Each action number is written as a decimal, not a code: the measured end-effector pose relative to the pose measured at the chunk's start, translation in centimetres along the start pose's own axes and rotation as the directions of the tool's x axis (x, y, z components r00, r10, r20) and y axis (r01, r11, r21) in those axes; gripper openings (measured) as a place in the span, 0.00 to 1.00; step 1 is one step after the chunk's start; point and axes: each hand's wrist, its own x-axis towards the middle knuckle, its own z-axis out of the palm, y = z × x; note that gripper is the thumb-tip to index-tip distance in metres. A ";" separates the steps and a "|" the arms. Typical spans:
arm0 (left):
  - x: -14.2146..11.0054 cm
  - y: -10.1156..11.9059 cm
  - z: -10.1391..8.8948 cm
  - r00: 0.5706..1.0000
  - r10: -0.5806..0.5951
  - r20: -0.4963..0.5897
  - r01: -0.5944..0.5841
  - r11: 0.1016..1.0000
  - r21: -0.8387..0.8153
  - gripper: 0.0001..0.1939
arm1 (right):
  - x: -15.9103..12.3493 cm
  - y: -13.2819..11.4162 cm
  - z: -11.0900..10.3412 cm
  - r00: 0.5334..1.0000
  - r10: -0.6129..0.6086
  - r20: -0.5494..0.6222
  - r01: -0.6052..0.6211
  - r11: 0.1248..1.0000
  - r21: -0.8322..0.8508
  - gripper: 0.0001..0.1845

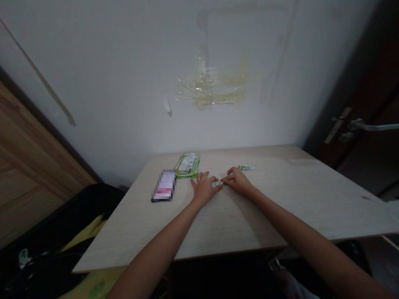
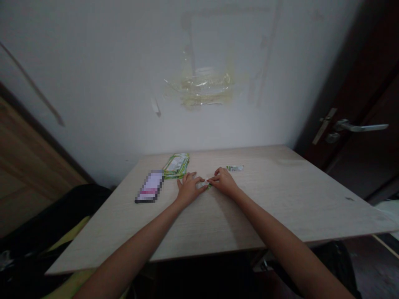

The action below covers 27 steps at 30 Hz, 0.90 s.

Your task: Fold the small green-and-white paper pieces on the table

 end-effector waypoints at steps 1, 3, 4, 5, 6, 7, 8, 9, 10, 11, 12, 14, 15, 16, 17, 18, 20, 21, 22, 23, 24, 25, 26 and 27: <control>0.0 0.0 0.0 1.000 -0.001 -0.002 0.001 1.000 0.002 0.21 | 0.1 -0.1 -0.1 1.000 0.010 0.003 -0.010 1.000 -0.012 0.12; 0.1 0.0 0.1 1.000 0.000 0.002 0.000 1.000 0.006 0.21 | 0.2 -0.4 -0.4 1.000 0.028 0.013 -0.028 0.999 -0.041 0.13; 0.1 0.0 0.1 1.000 0.001 0.006 -0.001 1.000 0.007 0.21 | 0.3 -0.5 -0.5 0.999 0.035 0.020 -0.034 0.998 -0.058 0.14; 0.1 0.0 0.1 1.000 0.002 0.010 -0.002 1.000 0.007 0.21 | 0.3 -0.6 -0.6 0.999 0.044 0.025 -0.042 0.996 -0.075 0.14; 0.1 0.0 0.1 1.000 0.003 0.013 -0.003 1.000 0.008 0.21 | 0.4 -0.8 -0.7 0.998 0.053 0.028 -0.050 0.995 -0.091 0.14; 0.1 0.0 0.0 1.000 0.003 0.015 -0.003 1.000 0.008 0.21 | 0.4 -0.9 -0.7 0.998 0.060 0.028 -0.056 0.993 -0.106 0.15; 0.1 0.0 0.0 1.000 0.002 0.017 -0.002 1.000 0.008 0.21 | 0.5 -0.9 -0.7 0.998 0.065 0.025 -0.062 0.991 -0.119 0.15; 0.0 0.0 0.0 1.000 0.000 0.018 0.000 1.000 0.008 0.21 | 0.5 -1.0 -0.7 0.998 0.066 0.019 -0.063 0.990 -0.130 0.15; 0.0 0.0 0.0 1.000 0.000 0.017 0.000 1.000 0.009 0.21 | 0.5 -1.0 -0.6 0.998 0.065 0.013 -0.062 0.988 -0.139 0.16; 0.0 0.0 0.0 1.000 0.001 0.015 -0.001 1.000 0.011 0.21 | 0.4 -1.0 -0.6 0.998 0.061 0.007 -0.060 0.987 -0.147 0.16; 0.0 0.0 0.0 1.000 0.002 0.012 -0.002 1.000 0.012 0.21 | 0.4 -1.0 -0.6 0.998 0.058 0.002 -0.057 0.987 -0.152 0.16; -0.1 0.0 0.0 1.000 0.002 0.002 -0.002 1.000 0.015 0.21 | 0.3 -1.0 -0.5 0.999 0.052 0.001 -0.051 0.987 -0.153 0.16; -0.1 0.0 0.0 1.000 0.003 0.000 -0.003 1.000 0.016 0.21 | 0.2 -1.0 -0.5 0.999 0.051 0.002 -0.050 0.988 -0.147 0.15; -0.1 0.0 0.0 1.000 0.005 -0.001 -0.005 1.000 0.017 0.21 | 0.1 -1.0 -0.5 0.999 0.052 0.000 -0.051 0.989 -0.138 0.15; -0.1 0.0 0.0 1.000 0.006 0.001 -0.006 1.000 0.019 0.21 | 0.0 -1.1 -0.5 0.999 0.054 -0.005 -0.054 0.991 -0.126 0.15; -0.1 -0.1 -0.1 1.000 0.009 0.002 -0.009 1.000 0.021 0.21 | 0.0 -1.2 -0.5 0.998 0.058 -0.012 -0.059 0.992 -0.115 0.15; 0.0 -0.2 -0.3 1.000 0.016 0.008 -0.016 1.000 0.023 0.20 | 0.0 -1.4 -0.4 0.997 0.072 -0.023 -0.073 0.992 -0.099 0.15; 0.0 -0.2 -0.3 1.000 0.018 0.013 -0.019 1.000 0.024 0.20 | 0.0 -1.5 -0.4 0.996 0.082 -0.024 -0.084 0.992 -0.096 0.15; 0.0 -0.2 -0.4 1.000 0.020 0.018 -0.020 0.999 0.025 0.20 | 0.0 -1.6 -0.3 0.995 0.096 -0.022 -0.097 0.990 -0.098 0.15; 0.1 -0.3 -0.5 1.000 0.020 0.023 -0.020 0.999 0.027 0.20 | 0.1 -1.8 -0.2 0.993 0.113 -0.021 -0.114 0.988 -0.105 0.15; 0.1 -0.3 -0.6 0.999 0.019 0.028 -0.020 0.999 0.029 0.20 | 0.2 -1.9 -0.1 0.991 0.131 -0.020 -0.132 0.984 -0.117 0.15; 0.1 -0.4 -0.6 0.999 0.017 0.030 -0.018 0.999 0.032 0.20 | 0.3 -2.0 -0.1 0.989 0.146 -0.019 -0.147 0.981 -0.130 0.15; 0.2 -0.4 -0.6 0.999 0.016 0.030 -0.017 0.999 0.036 0.19 | 0.4 -2.0 0.0 0.987 0.157 -0.018 -0.158 0.977 -0.142 0.14; 0.2 -0.5 -0.6 0.999 0.016 0.030 -0.017 0.999 0.040 0.19 | 0.5 -2.1 0.0 0.987 0.162 -0.016 -0.162 0.975 -0.152 0.14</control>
